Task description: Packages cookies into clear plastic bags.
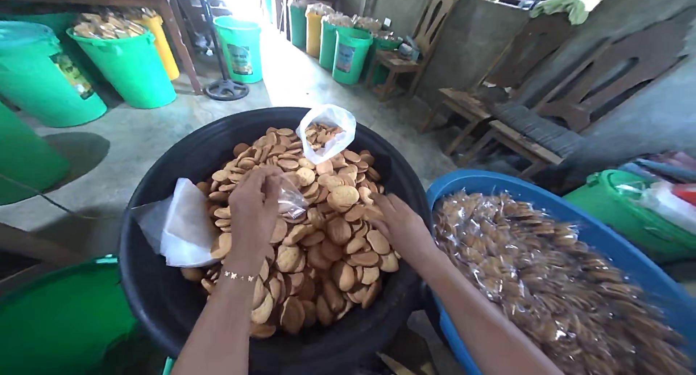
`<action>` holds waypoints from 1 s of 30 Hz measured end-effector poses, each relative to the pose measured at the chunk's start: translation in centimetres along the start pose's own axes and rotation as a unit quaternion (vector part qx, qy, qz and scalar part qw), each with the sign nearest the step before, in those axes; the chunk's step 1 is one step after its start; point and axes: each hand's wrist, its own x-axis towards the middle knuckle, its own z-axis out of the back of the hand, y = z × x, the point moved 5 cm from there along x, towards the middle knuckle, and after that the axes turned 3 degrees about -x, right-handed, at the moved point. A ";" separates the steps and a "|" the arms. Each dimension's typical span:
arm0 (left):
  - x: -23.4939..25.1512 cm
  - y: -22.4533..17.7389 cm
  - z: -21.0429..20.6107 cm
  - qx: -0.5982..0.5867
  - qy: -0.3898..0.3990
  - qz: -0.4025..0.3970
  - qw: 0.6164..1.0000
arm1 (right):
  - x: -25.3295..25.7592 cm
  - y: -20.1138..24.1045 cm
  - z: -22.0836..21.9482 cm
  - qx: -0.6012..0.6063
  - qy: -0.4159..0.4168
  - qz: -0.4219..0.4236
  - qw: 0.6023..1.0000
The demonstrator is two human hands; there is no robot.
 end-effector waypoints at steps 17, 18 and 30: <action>-0.6 -2.1 2.0 0.077 -0.093 -0.158 0.980 | 2.3 0.2 -2.0 0.030 0.114 0.118 0.986; -0.7 -2.0 0.7 0.091 -0.039 -0.153 0.983 | 2.0 0.2 -2.8 0.020 0.144 0.098 0.984; -2.5 -1.1 -6.0 0.121 0.264 -0.012 0.957 | 8.5 3.3 -0.9 0.031 0.187 0.071 0.979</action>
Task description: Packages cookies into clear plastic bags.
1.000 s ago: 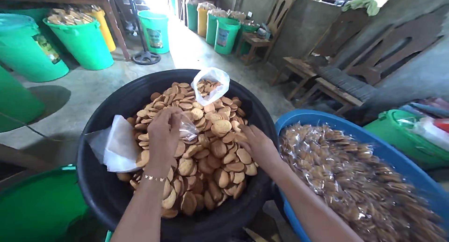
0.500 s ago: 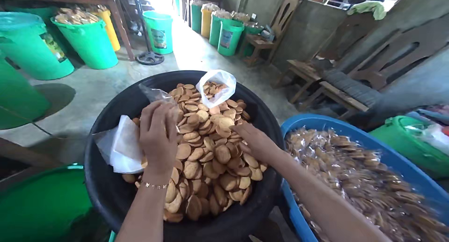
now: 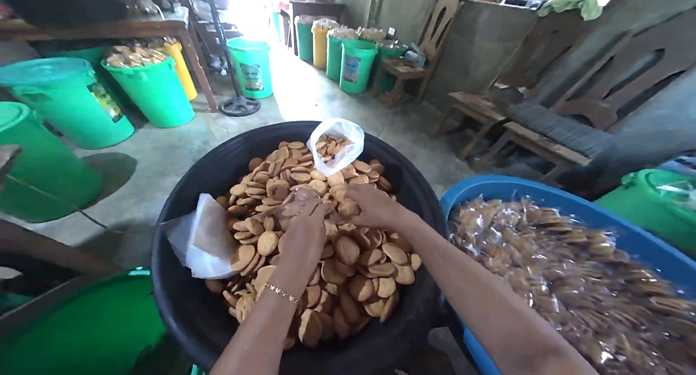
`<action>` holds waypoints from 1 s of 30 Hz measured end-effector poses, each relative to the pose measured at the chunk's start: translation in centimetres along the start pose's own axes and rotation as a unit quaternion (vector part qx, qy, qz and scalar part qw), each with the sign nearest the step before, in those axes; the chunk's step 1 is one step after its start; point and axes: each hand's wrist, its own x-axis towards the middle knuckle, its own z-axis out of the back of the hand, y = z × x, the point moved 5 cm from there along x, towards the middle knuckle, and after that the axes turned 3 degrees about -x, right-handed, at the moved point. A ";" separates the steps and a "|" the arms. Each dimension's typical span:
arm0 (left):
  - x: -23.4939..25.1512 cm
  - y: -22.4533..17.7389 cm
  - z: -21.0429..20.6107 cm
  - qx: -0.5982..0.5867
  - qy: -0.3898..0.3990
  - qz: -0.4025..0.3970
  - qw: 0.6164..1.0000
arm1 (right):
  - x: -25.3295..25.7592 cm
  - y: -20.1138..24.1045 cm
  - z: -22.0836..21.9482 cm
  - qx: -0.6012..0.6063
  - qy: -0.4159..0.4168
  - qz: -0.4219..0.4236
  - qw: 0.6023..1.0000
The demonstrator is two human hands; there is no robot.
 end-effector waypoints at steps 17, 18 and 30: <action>-0.7 -2.6 -2.0 -0.124 0.062 0.073 0.988 | -9.8 2.7 -2.4 0.222 -0.254 0.017 0.941; -0.9 -2.6 -2.1 -0.123 0.039 0.057 0.990 | -10.0 3.3 -2.4 0.191 -0.237 0.010 0.953; -4.5 -6.7 -2.1 0.025 -0.019 -0.225 0.974 | -12.4 1.8 -4.2 0.627 -0.163 0.017 0.761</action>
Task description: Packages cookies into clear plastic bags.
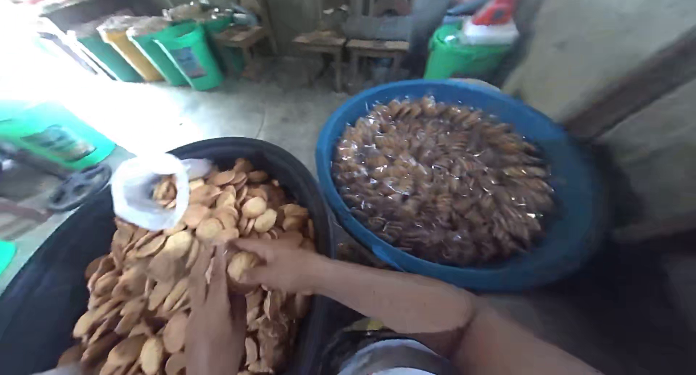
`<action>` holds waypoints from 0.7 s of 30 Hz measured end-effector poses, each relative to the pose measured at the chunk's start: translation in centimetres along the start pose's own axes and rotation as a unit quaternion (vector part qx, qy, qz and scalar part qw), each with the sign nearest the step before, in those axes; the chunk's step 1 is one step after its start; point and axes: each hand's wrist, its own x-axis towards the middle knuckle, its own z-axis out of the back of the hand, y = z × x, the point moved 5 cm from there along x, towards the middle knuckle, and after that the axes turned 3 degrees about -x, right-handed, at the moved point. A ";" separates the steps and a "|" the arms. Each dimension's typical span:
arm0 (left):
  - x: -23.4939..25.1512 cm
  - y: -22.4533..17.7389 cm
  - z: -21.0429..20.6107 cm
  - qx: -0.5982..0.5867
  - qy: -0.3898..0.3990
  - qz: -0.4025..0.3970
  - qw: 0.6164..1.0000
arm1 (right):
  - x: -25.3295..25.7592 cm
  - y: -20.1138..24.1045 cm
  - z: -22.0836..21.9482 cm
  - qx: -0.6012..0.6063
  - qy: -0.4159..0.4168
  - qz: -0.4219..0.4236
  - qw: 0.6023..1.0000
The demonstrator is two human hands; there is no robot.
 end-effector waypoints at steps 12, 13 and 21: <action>0.0 -4.9 1.7 0.118 -0.073 0.029 0.990 | 0.1 1.5 -0.6 -0.032 -0.050 0.094 0.994; -0.1 -4.9 1.9 0.123 -0.087 0.022 0.988 | 0.0 1.7 -0.8 -0.004 -0.046 0.085 0.995; -1.0 -3.9 2.5 0.139 -0.108 0.004 0.984 | 0.4 2.0 -1.9 0.008 -0.030 0.081 0.996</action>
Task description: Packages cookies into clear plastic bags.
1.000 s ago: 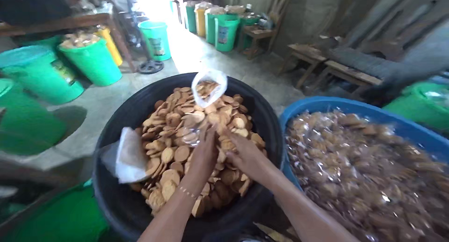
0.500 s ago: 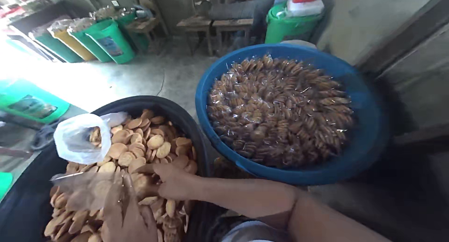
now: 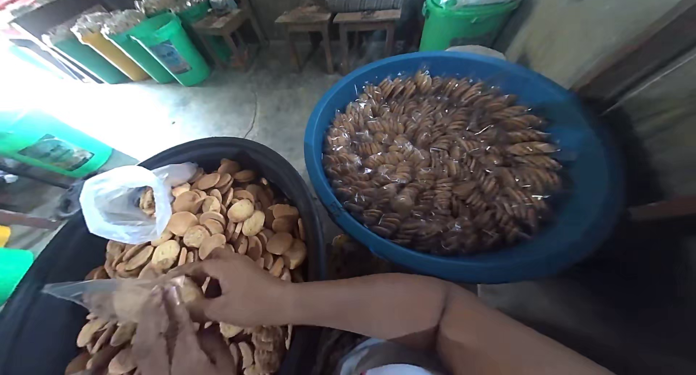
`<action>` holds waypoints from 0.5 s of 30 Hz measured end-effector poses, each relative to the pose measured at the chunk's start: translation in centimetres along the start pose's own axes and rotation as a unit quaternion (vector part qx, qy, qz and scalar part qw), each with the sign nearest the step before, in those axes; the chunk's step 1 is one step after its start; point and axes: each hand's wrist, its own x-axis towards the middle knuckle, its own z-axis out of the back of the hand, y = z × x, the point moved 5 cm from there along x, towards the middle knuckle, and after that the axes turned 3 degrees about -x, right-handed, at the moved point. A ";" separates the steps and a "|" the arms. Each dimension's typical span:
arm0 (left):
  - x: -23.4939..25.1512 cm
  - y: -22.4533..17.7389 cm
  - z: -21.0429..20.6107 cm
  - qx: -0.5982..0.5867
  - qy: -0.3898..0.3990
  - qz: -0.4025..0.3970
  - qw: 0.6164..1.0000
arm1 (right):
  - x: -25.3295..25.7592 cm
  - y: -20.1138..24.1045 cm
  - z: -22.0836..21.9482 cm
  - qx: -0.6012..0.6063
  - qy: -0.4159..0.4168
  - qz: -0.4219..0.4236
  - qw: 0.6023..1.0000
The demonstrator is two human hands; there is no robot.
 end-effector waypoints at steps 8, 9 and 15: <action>-2.3 -3.1 -1.0 -0.083 0.026 -0.019 0.996 | 1.2 -1.0 -0.4 -0.152 0.016 0.069 0.986; -2.6 -3.3 -0.7 -0.105 0.004 -0.029 0.994 | 1.2 -1.3 -0.2 -0.122 0.029 0.073 0.989; -3.5 4.4 3.4 -0.340 -0.098 0.127 0.927 | 0.5 0.3 2.3 0.071 0.127 -0.001 0.989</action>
